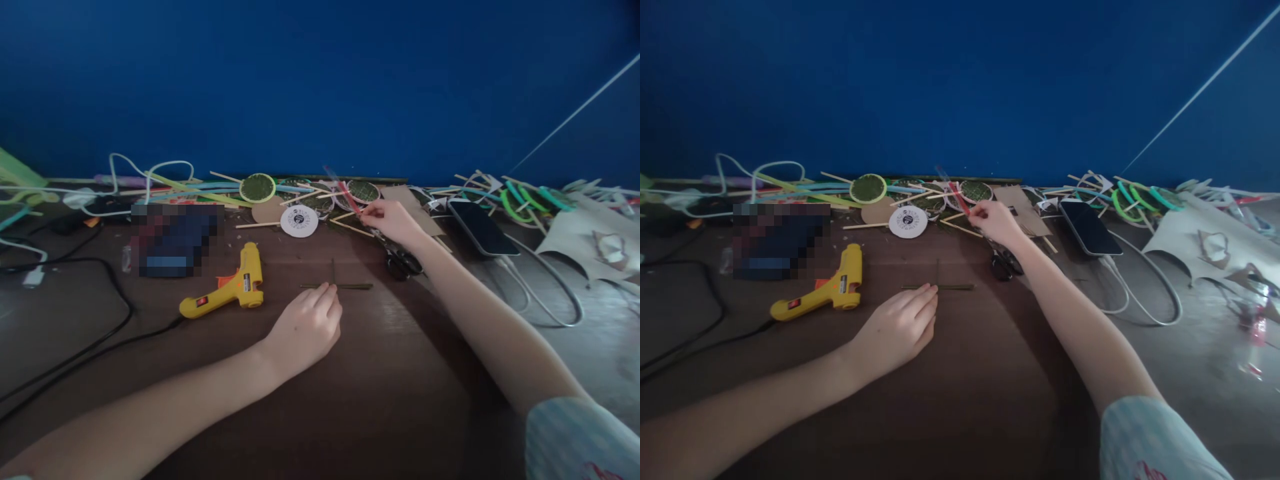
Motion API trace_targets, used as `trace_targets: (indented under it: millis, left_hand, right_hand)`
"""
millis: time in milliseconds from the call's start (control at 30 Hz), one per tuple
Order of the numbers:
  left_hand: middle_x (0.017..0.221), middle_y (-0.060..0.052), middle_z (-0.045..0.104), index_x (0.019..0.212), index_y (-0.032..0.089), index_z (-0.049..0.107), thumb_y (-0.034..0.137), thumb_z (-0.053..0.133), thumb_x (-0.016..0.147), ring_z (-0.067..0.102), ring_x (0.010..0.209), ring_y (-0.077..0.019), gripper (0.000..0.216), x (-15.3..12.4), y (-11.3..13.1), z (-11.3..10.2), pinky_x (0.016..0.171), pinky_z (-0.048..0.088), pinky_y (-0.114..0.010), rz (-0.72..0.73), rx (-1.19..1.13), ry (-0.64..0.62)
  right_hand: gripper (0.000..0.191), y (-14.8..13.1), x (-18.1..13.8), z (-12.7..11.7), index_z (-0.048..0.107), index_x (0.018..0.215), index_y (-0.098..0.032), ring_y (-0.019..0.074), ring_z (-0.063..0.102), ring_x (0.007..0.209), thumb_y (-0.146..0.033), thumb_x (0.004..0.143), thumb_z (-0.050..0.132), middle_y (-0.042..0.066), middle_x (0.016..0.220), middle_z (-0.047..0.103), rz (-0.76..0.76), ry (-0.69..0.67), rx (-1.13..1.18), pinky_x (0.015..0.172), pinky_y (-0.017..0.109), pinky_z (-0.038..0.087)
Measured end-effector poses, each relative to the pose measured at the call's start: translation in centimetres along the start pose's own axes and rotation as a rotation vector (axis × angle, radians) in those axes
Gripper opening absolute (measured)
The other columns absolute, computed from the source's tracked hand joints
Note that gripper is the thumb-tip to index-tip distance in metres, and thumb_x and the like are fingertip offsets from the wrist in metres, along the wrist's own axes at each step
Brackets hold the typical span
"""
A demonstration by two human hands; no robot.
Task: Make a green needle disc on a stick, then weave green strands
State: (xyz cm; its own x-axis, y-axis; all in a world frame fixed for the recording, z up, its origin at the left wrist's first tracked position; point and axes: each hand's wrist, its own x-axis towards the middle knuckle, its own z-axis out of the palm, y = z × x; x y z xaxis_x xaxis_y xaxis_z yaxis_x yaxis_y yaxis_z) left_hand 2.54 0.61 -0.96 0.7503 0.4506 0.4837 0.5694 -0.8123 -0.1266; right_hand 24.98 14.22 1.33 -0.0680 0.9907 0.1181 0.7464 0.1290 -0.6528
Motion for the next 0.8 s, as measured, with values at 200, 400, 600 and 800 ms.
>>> trace_targets:
  millis: [200, 400, 600, 800]
  left_hand:
    - [0.097, -0.017, 0.069, 0.089, 0.002, 0.066, 0.009, 0.045, 0.08, 0.065, 0.091, -0.0243, 0.024, 0.0, 0.1, -0.1, 0.078, 0.056, -0.034, -0.001, -0.002, 0.011]
    - [0.096, -0.017, 0.069, 0.09, 0.002, 0.066, 0.009, 0.045, 0.08, 0.065, 0.092, -0.0246, 0.024, -0.1, 0.1, -0.1, 0.078, 0.056, -0.034, -0.005, -0.003, 0.032]
    - [0.096, -0.019, 0.069, 0.091, 0.0, 0.065, 0.007, 0.046, 0.079, 0.066, 0.092, -0.0257, 0.023, -0.2, 0.0, 0.2, 0.077, 0.056, -0.036, -0.004, -0.012, 0.039]
    - [0.097, -0.019, 0.068, 0.091, 0.0, 0.065, 0.008, 0.047, 0.077, 0.065, 0.093, -0.0267, 0.024, -0.2, 0.0, 0.3, 0.078, 0.056, -0.036, 0.006, -0.008, 0.012]
  right_hand:
    - [0.025, 0.1, -0.3, -2.3, 0.066, 0.088, -0.017, 0.0142, 0.059, 0.064, -0.029, 0.066, 0.068, 0.007, 0.076, 0.069, 0.087, -0.189, 0.375, 0.052, 0.025, 0.042]
    - [0.031, -1.3, -1.4, -2.9, 0.065, 0.091, -0.02, 0.0151, 0.062, 0.065, -0.02, 0.061, 0.072, 0.004, 0.081, 0.068, 0.112, -0.363, 0.422, 0.056, 0.027, 0.047]
    - [0.034, -3.7, -2.8, -2.8, 0.061, 0.095, -0.021, 0.0143, 0.063, 0.061, -0.02, 0.063, 0.07, 0.001, 0.072, 0.064, 0.06, -0.487, 0.401, 0.051, 0.024, 0.045]
    - [0.008, -3.7, -2.8, -2.2, 0.059, 0.072, -0.018, 0.0152, 0.063, 0.058, -0.025, 0.071, 0.062, 0.003, 0.065, 0.063, 0.11, -0.469, 0.267, 0.047, 0.024, 0.041]
